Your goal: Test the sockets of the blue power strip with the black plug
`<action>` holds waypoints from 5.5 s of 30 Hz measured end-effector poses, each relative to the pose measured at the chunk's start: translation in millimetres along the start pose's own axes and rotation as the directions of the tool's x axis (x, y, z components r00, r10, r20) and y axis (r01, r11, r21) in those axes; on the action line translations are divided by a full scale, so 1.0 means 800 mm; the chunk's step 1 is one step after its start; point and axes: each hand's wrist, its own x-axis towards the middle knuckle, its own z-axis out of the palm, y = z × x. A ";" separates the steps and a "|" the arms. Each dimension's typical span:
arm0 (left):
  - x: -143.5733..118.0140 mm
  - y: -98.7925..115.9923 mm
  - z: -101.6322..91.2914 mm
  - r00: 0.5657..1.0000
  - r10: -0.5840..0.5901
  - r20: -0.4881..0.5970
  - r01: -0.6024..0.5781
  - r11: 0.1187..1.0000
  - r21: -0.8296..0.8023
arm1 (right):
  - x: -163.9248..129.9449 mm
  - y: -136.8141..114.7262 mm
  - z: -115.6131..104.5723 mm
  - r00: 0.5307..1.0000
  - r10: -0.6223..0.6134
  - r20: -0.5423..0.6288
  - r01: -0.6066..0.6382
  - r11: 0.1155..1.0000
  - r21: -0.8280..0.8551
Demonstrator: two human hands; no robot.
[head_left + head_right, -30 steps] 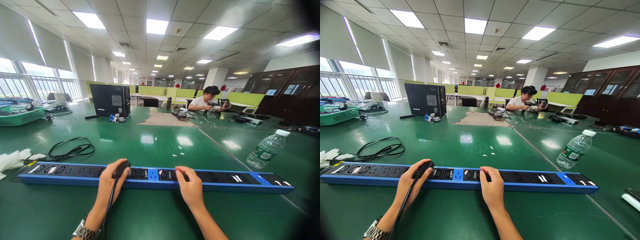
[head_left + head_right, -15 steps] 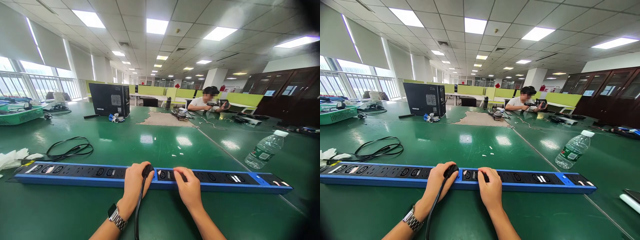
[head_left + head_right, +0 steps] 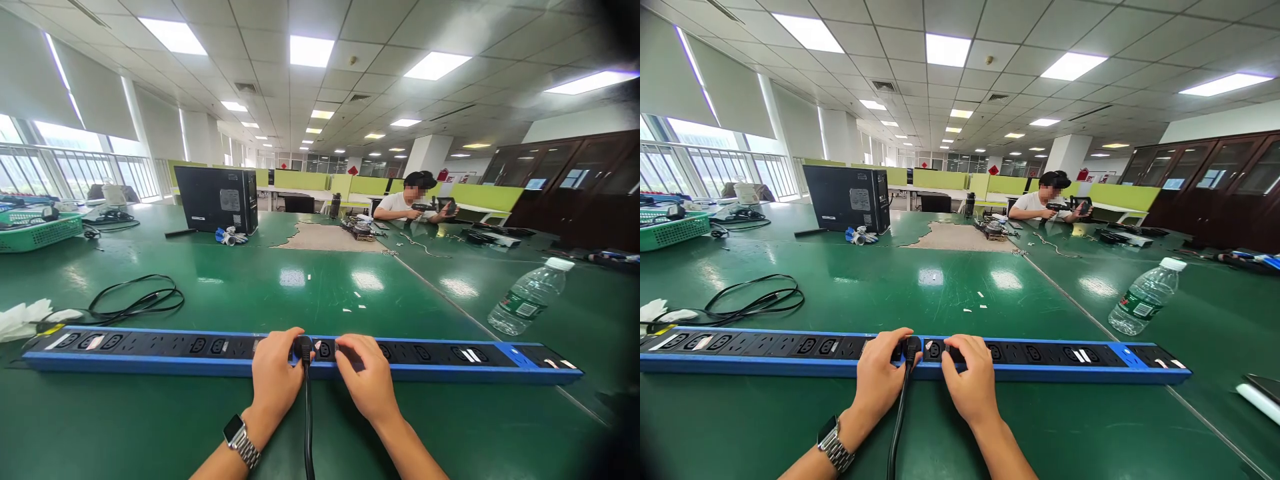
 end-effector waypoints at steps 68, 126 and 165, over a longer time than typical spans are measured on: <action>0.007 -0.006 -0.033 0.943 0.299 -0.143 -0.287 0.953 0.098 | -0.001 -0.025 -0.005 0.927 -0.374 0.025 0.374 0.927 0.017; 0.016 0.010 -0.023 0.945 -0.026 0.326 -0.016 0.992 0.124 | -0.001 -0.003 0.004 0.997 -0.044 0.068 0.044 0.999 0.004; -0.011 0.011 -0.010 0.953 0.301 -0.043 -0.303 0.950 -0.071 | 0.011 0.045 -0.047 0.981 0.195 -0.023 -0.193 0.936 -0.295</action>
